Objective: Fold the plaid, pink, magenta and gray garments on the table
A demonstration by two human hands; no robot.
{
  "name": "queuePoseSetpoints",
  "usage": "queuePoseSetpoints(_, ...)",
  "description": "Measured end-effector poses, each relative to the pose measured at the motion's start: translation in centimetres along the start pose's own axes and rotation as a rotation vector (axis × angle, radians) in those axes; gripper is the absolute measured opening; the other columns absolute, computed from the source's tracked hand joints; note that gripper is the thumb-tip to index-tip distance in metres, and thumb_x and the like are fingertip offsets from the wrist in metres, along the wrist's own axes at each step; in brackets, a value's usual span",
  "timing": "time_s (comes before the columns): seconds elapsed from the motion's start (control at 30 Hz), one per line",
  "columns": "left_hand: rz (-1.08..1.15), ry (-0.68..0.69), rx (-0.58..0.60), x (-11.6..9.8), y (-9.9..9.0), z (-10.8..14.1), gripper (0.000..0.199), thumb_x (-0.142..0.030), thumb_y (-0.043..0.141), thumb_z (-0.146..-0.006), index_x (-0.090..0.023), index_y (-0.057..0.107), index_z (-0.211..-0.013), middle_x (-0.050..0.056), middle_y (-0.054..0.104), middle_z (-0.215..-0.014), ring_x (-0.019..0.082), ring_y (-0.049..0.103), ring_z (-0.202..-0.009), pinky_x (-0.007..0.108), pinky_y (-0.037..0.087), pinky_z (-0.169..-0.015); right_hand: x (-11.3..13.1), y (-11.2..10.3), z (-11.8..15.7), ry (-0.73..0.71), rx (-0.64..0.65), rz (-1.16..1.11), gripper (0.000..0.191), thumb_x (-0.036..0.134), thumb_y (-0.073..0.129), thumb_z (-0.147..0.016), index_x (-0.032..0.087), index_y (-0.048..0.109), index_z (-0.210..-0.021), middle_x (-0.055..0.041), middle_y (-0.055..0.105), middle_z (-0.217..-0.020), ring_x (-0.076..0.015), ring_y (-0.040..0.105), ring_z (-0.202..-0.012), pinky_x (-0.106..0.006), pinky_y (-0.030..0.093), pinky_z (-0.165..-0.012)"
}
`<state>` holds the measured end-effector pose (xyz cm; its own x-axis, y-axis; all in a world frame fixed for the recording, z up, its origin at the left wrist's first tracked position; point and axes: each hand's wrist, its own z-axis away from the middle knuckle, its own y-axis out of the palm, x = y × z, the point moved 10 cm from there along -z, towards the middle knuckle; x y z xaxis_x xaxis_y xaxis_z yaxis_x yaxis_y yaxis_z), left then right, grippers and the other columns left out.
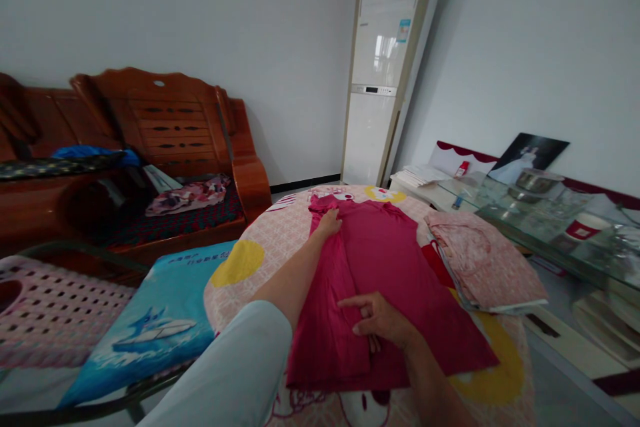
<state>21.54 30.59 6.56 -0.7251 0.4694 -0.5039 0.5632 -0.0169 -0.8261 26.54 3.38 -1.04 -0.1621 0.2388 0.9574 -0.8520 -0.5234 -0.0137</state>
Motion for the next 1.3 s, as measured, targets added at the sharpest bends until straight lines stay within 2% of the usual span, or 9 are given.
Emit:
queuePoseSetpoints(0.3, 0.0, 0.042, 0.103, -0.7, 1.5, 1.7, 0.065, -0.015, 0.057, -0.084, -0.007, 0.036, -0.145, 0.019, 0.036, -0.152, 0.032, 0.023, -0.145, 0.04, 0.033, -0.113, -0.5, -1.1, 0.6, 0.102, -0.089, 0.226, 0.076, 0.02, 0.06, -0.065, 0.014, 0.048, -0.14, 0.0112, 0.05, -0.041, -0.0099, 0.048, -0.033, -0.016, 0.035, -0.034)
queuePoseSetpoints(0.43, -0.025, 0.091, 0.071, -0.4, 1.7, 4.7, 0.055, -0.011, 0.048, -0.087, -0.003, 0.041, -0.141, 0.021, 0.039, -0.149, 0.029, 0.027, -0.144, 0.041, 0.027, -0.117, -0.4, -1.4, 1.3, 0.169, -0.116, 0.354, 0.077, 0.01, 0.052, -0.064, 0.016, 0.048, -0.141, 0.011, 0.049, -0.04, -0.0077, 0.044, -0.032, -0.015, 0.032, -0.035)
queuePoseSetpoints(0.6, -0.106, 0.094, 0.09, 0.6, 2.5, 9.4, 0.053, -0.022, 0.047, -0.09, -0.011, 0.042, -0.141, 0.018, 0.038, -0.151, 0.027, 0.032, -0.142, 0.045, 0.027, -0.117, -0.2, -1.3, 1.6, 0.187, -0.086, 0.403, 0.081, 0.007, 0.051, -0.064, 0.02, 0.045, -0.144, 0.0106, 0.052, -0.042, -0.008, 0.044, -0.033, -0.016, 0.031, -0.038)
queuePoseSetpoints(0.77, -0.164, 0.1, 0.104, -1.0, 2.6, 11.4, 0.055, -0.029, 0.046, -0.092, -0.011, 0.039, -0.143, 0.019, 0.035, -0.153, 0.027, 0.031, -0.143, 0.042, 0.028, -0.116, 3.1, -2.1, 1.2, -0.062, -0.315, 0.415, 0.042, 0.015, 0.063, -0.069, 0.015, 0.069, -0.111, 0.006, 0.055, -0.048, -0.0087, 0.047, -0.042, -0.019, 0.033, -0.044)
queuePoseSetpoints(0.93, -0.195, 0.179, 0.145, -4.3, 4.0, 14.2, 0.053, -0.036, 0.041, -0.096, -0.014, 0.041, -0.143, 0.016, 0.036, -0.153, 0.027, 0.031, -0.143, 0.045, 0.025, -0.117, 1.1, 1.6, -0.6, -0.002, -0.139, 0.358, 0.022, 0.015, 0.066, -0.065, 0.016, 0.065, -0.087, 0.0072, 0.055, -0.05, -0.0078, 0.046, -0.037, -0.018, 0.031, -0.04)
queuePoseSetpoints(1.0, -0.221, 0.193, 0.145, -4.9, 4.2, 15.1, 0.052, -0.037, 0.039, -0.097, -0.014, 0.042, -0.143, 0.016, 0.036, -0.153, 0.027, 0.031, -0.143, 0.046, 0.022, -0.118, 0.3, 1.8, -0.9, 0.026, -0.131, 0.346, 0.019, 0.016, 0.066, -0.066, 0.017, 0.064, -0.085, 0.0083, 0.053, -0.048, -0.007, 0.044, -0.035, -0.017, 0.031, -0.038)
queuePoseSetpoints(1.1, -0.233, 0.195, 0.14, -5.2, 4.0, 15.7, 0.053, -0.038, 0.037, -0.098, -0.015, 0.039, -0.145, 0.016, 0.034, -0.154, 0.027, 0.029, -0.144, 0.046, 0.022, -0.118, 1.1, -1.4, -0.2, -0.06, -0.305, 0.307, 0.014, 0.025, 0.058, -0.077, 0.017, 0.064, -0.087, 0.0056, 0.056, -0.052, -0.0087, 0.049, -0.039, -0.018, 0.036, -0.04)
queuePoseSetpoints(1.2, -0.212, 0.28, 0.188, -6.4, 4.7, 16.3, 0.061, -0.048, 0.037, -0.097, -0.017, 0.033, -0.149, 0.015, 0.028, -0.157, 0.028, 0.025, -0.145, 0.048, 0.022, -0.118, 3.3, -8.2, 3.4, -0.14, -0.741, 0.521, 0.021, 0.025, 0.05, -0.084, 0.016, 0.067, -0.092, -0.0047, 0.067, -0.071, -0.0157, 0.063, -0.061, -0.025, 0.048, -0.056)
queuePoseSetpoints(1.3, -0.214, 0.392, 0.262, -7.8, 5.9, 17.5, 0.064, -0.055, 0.034, -0.096, -0.02, 0.031, -0.151, 0.013, 0.028, -0.157, 0.028, 0.023, -0.146, 0.052, 0.019, -0.118, 4.5, -13.6, 8.1, 0.026, -1.119, 0.912, 0.034, 0.013, 0.044, -0.086, 0.011, 0.066, -0.112, -0.018, 0.069, -0.106, -0.0248, 0.065, -0.1, -0.034, 0.048, -0.084)
